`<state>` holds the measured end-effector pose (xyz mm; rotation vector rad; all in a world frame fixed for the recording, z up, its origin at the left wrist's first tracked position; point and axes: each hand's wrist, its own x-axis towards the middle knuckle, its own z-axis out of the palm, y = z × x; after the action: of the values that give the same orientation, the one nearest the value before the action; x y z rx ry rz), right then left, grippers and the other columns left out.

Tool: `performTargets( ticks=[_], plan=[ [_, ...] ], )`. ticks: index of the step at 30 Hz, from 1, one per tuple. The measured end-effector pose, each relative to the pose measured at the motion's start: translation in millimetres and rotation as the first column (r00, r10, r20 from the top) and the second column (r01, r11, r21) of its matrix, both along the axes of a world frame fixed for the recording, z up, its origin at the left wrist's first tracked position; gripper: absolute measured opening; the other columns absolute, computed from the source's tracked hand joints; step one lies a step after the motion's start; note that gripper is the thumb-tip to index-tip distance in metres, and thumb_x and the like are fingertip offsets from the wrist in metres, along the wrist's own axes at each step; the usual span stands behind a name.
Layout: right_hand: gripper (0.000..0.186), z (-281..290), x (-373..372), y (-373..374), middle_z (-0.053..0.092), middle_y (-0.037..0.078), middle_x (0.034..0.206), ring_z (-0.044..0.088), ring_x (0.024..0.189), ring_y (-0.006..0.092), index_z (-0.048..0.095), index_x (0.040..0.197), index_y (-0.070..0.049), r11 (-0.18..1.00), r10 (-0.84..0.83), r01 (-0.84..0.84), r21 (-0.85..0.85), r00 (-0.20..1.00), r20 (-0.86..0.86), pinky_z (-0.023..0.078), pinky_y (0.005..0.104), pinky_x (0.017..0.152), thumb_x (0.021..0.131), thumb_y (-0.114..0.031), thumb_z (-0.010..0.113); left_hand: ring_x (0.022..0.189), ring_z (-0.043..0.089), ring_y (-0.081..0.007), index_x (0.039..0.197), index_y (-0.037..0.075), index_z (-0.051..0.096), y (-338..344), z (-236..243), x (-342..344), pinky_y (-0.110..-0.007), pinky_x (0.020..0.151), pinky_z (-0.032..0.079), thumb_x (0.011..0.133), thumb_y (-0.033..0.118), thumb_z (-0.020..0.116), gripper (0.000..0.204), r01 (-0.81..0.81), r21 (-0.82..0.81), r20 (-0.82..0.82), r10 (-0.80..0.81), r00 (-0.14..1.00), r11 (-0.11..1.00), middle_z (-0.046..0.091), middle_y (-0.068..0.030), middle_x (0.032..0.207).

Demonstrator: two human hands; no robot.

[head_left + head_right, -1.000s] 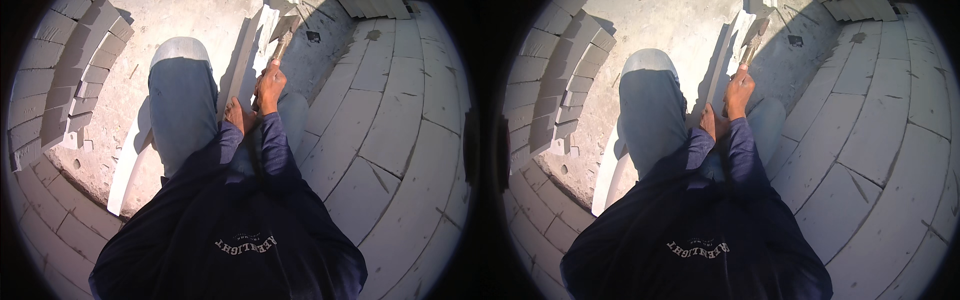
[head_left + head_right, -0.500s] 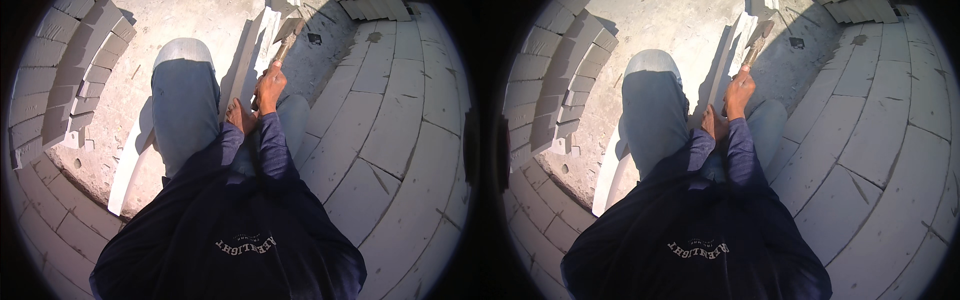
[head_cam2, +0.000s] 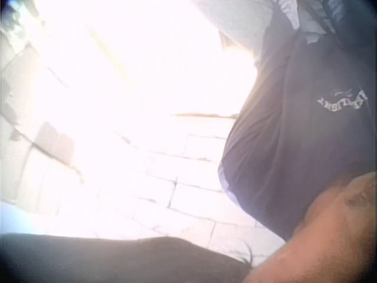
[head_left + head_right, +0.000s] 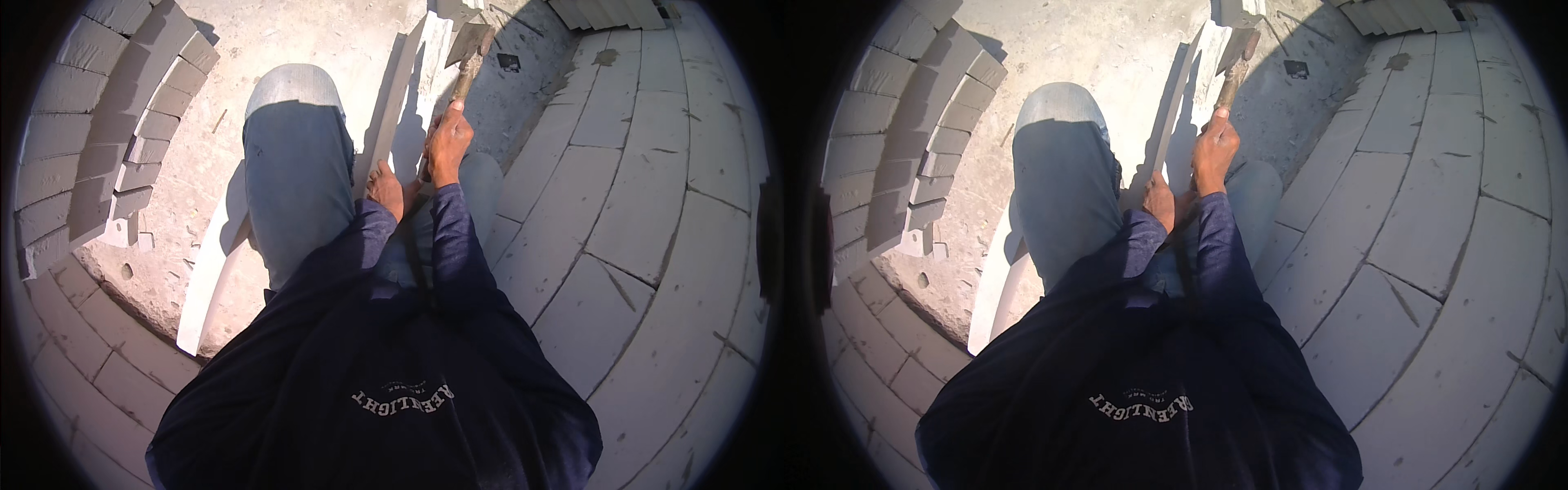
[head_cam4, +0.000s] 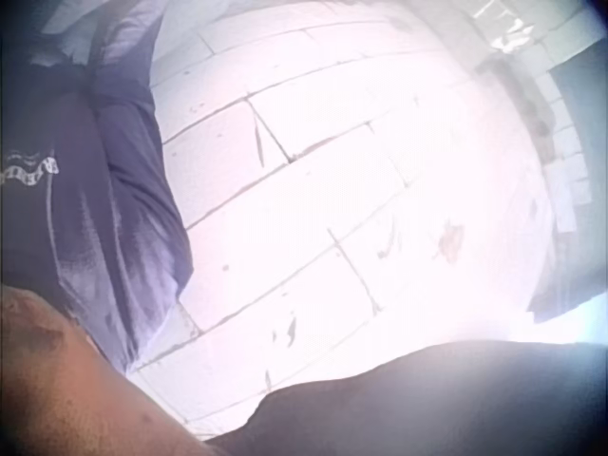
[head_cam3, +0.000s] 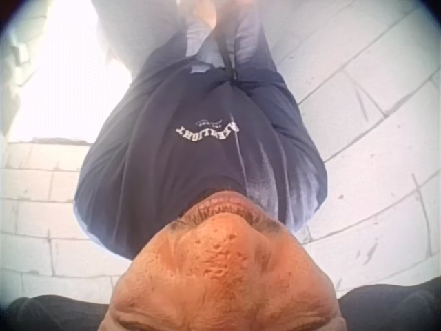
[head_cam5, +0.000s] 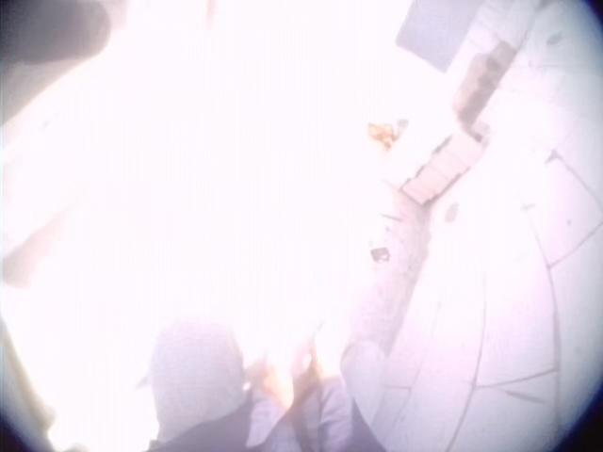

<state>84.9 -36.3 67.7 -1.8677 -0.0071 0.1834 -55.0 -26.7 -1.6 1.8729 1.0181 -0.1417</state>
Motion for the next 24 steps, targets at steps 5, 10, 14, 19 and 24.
performTargets(
  ticks=[5,10,14,19,24],
  plan=[
    [0.065,-47,10,-16,0.049,0.005,0.055,0.044,0.039,0.0141,0.052,0.070,-0.002,0.997,-0.020,0.011,-0.073,0.993,-0.118,0.036,0.0337,0.035,0.107,-0.055,0.044,0.117,0.058,-0.0537,0.129,-0.001,0.039,-9,-11,6,-0.056,0.099,0.049,0.083,0.047,0.083,0.080,-0.011,0.026,-0.009,0.011,1.000,1.000,0.057,-0.0345,0.125],
    [0.062,25,6,-3,0.048,0.004,0.056,0.041,0.037,0.0129,0.052,0.075,-0.004,0.988,-0.015,0.076,0.134,0.914,-0.406,0.034,0.0307,0.032,0.107,-0.056,0.044,0.116,0.057,-0.0545,0.127,-0.002,0.038,3,11,2,-0.057,0.098,0.049,0.087,0.035,0.080,0.069,0.021,0.003,0.018,-0.021,1.000,1.000,0.057,-0.0340,0.120],
    [0.065,-13,-5,-10,0.044,0.002,0.053,0.041,0.037,0.0134,0.052,0.077,-0.003,0.993,-0.025,0.026,0.114,1.000,-0.006,0.033,0.0315,0.034,0.104,-0.061,0.047,0.115,0.058,-0.0542,0.126,-0.003,0.038,-5,-17,3,-0.056,0.097,0.049,0.085,0.033,0.082,0.070,-0.002,0.068,-0.007,0.002,1.000,0.998,0.057,-0.0344,0.120],
    [0.063,-31,4,-22,0.044,0.002,0.054,0.042,0.040,0.0126,0.051,0.075,-0.005,1.000,0.008,-0.011,-0.007,0.944,-0.331,0.033,0.0318,0.036,0.104,-0.060,0.048,0.117,0.057,-0.0529,0.126,-0.002,0.039,-2,7,1,-0.056,0.099,0.049,0.083,0.039,0.084,0.075,-0.006,0.035,-0.011,0.006,1.000,0.999,0.055,-0.0344,0.124],
    [0.064,20,-7,-6,0.044,0.001,0.055,0.041,0.039,0.0121,0.051,0.075,-0.005,0.982,-0.057,0.113,0.153,0.943,-0.329,0.034,0.0304,0.036,0.103,-0.062,0.048,0.118,0.057,-0.0523,0.127,-0.002,0.039,-3,6,0,-0.055,0.101,0.048,0.083,0.040,0.084,0.075,0.013,0.008,-0.021,-0.012,1.000,1.000,0.057,-0.0335,0.124]
  ],
)
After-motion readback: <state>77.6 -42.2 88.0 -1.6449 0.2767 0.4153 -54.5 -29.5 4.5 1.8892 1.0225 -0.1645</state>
